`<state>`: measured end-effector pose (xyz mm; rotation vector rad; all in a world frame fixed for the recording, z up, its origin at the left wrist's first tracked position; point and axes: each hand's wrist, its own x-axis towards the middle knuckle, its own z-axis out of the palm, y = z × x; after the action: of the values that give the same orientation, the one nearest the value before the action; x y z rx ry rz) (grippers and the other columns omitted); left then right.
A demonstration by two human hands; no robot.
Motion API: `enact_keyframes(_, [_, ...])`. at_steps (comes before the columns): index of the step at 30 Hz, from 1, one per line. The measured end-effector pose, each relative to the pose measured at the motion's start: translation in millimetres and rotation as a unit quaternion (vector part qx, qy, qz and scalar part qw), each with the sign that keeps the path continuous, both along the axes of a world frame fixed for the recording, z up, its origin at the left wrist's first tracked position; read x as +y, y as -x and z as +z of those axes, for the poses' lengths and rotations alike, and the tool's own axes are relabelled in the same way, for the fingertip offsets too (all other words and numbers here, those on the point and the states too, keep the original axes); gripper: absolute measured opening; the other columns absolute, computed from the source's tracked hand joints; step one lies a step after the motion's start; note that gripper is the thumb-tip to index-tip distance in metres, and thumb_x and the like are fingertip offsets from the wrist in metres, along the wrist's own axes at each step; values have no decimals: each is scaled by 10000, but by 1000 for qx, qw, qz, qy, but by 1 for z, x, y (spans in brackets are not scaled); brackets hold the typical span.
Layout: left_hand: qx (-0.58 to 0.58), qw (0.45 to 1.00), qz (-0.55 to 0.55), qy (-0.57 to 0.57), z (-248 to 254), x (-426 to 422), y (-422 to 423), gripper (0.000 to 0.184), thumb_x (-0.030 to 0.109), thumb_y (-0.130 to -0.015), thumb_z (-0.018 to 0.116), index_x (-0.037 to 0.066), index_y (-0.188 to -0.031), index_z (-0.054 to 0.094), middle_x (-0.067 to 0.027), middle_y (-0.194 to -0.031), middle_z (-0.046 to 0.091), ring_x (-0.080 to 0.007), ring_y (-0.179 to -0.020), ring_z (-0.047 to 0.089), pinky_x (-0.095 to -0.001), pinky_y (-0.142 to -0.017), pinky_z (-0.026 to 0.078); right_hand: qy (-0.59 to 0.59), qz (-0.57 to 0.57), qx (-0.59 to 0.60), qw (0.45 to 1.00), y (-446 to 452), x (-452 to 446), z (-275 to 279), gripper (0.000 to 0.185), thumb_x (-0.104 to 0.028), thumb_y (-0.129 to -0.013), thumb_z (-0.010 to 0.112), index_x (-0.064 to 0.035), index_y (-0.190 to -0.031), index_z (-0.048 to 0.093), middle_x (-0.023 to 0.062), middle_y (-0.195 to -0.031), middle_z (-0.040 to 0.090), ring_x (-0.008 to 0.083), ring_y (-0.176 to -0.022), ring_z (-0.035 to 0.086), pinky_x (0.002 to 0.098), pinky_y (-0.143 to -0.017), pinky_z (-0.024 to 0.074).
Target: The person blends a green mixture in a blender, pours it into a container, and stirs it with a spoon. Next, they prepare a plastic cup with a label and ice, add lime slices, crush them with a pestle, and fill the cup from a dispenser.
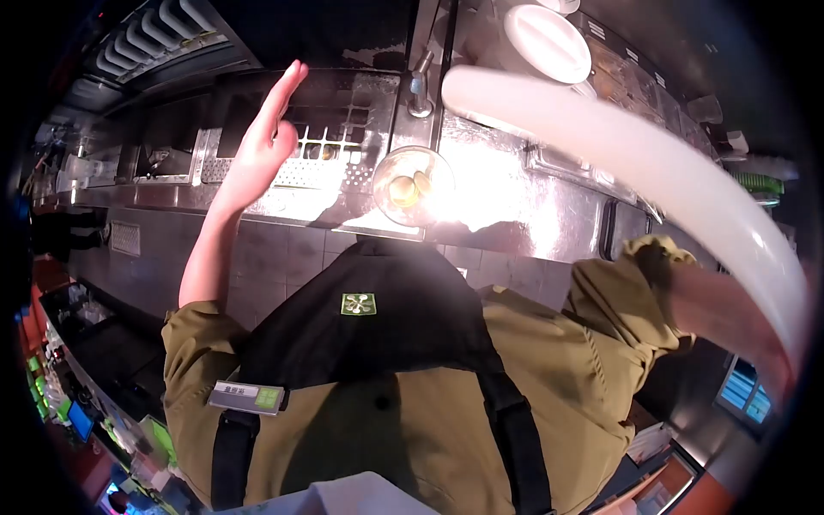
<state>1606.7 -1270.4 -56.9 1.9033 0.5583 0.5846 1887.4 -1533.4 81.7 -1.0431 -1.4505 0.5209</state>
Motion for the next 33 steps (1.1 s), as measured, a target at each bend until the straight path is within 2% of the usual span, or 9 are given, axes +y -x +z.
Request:
enact_keyframes(2, [-19, 991, -64, -114, 25, -21, -8, 832, 270, -670, 683, 73, -1338, 226, -134, -1373, 251, -256, -1293, 179, -354, -1034, 192, 62, 31, -21, 997, 9, -21, 11, 458, -269, -716, 662, -36, -1017, 409, 95, -864, 493, 186, -734, 497, 318, -688, 421])
enact_keyframes(4, [-25, 981, -115, -156, 37, -55, -32, 1049, 445, -524, 759, 25, -1325, 227, -157, -1369, 238, -307, -1291, 154, -401, -1037, 176, 88, 41, 0, 995, 28, -13, -1, 463, -293, -718, 662, -40, -1006, 403, 86, -829, 485, 181, -690, 491, 318, -661, 420])
enact_keyframes(6, [13, 957, -139, -253, 5, -83, -61, 1117, 562, -519, 708, -44, -1306, 199, -235, -1340, 241, -336, -1274, 191, -428, -1032, 178, 69, 33, 73, 994, 57, 21, -33, 470, -317, -720, 661, -44, -995, 397, 77, -794, 477, 175, -646, 485, 318, -634, 418])
enact_keyframes(11, [-26, 950, -86, -299, -27, -88, -72, 668, 290, -524, 741, -1, -1061, 470, -158, -1046, 522, -298, -1013, 488, -389, -902, 365, -41, -7, 166, 985, 102, 77, -55, 491, -378, -725, 659, -53, -968, 381, 55, -708, 458, 163, -537, 469, 318, -566, 414])
enact_keyframes(18, [-112, 949, -58, -290, -26, -83, -80, 490, 175, -465, 733, 33, -890, 533, -101, -916, 556, -259, -898, 536, -345, -806, 426, -25, -278, -134, 951, 91, 60, -92, 272, -264, -690, 571, -17, -751, 474, 74, -692, 502, 193, -557, 460, 249, -533, 400])
enact_keyframes(20, [-96, 956, -64, -269, -27, -84, -76, 485, 170, -463, 730, 35, -886, 533, -95, -911, 559, -257, -903, 535, -339, -808, 425, -174, -319, -245, 899, 75, 52, -85, 227, -235, -681, 571, -22, -708, 497, 80, -684, 516, 201, -553, 466, 256, -519, 406])
enact_keyframes(22, [-72, 956, -93, -267, -27, -82, -78, 497, 170, -465, 731, 35, -897, 527, -85, -928, 557, -253, -921, 530, -335, -816, 423, -360, -282, -301, 837, 43, 51, -48, 208, -225, -683, 584, -34, -703, 504, 81, -675, 522, 200, -545, 474, 270, -508, 414])
enact_keyframes(25, [-86, 950, -97, -283, -26, -82, -73, 504, 161, -467, 729, 35, -912, 528, -78, -960, 550, -248, -951, 523, -336, -826, 420, -164, -206, -184, 947, 65, 59, -71, 203, -220, -688, 591, -38, -710, 504, 76, -670, 521, 196, -543, 476, 269, -504, 414])
enact_keyframes(33, [-41, 964, -129, -229, -18, -81, -70, 479, 194, -518, 710, 58, -946, 546, -106, -995, 541, -295, -940, 520, -389, -826, 410, -92, 33, 25, 995, 59, 75, -67, 192, -208, -702, 611, -49, -729, 506, 61, -655, 518, 184, -540, 483, 267, -491, 415])
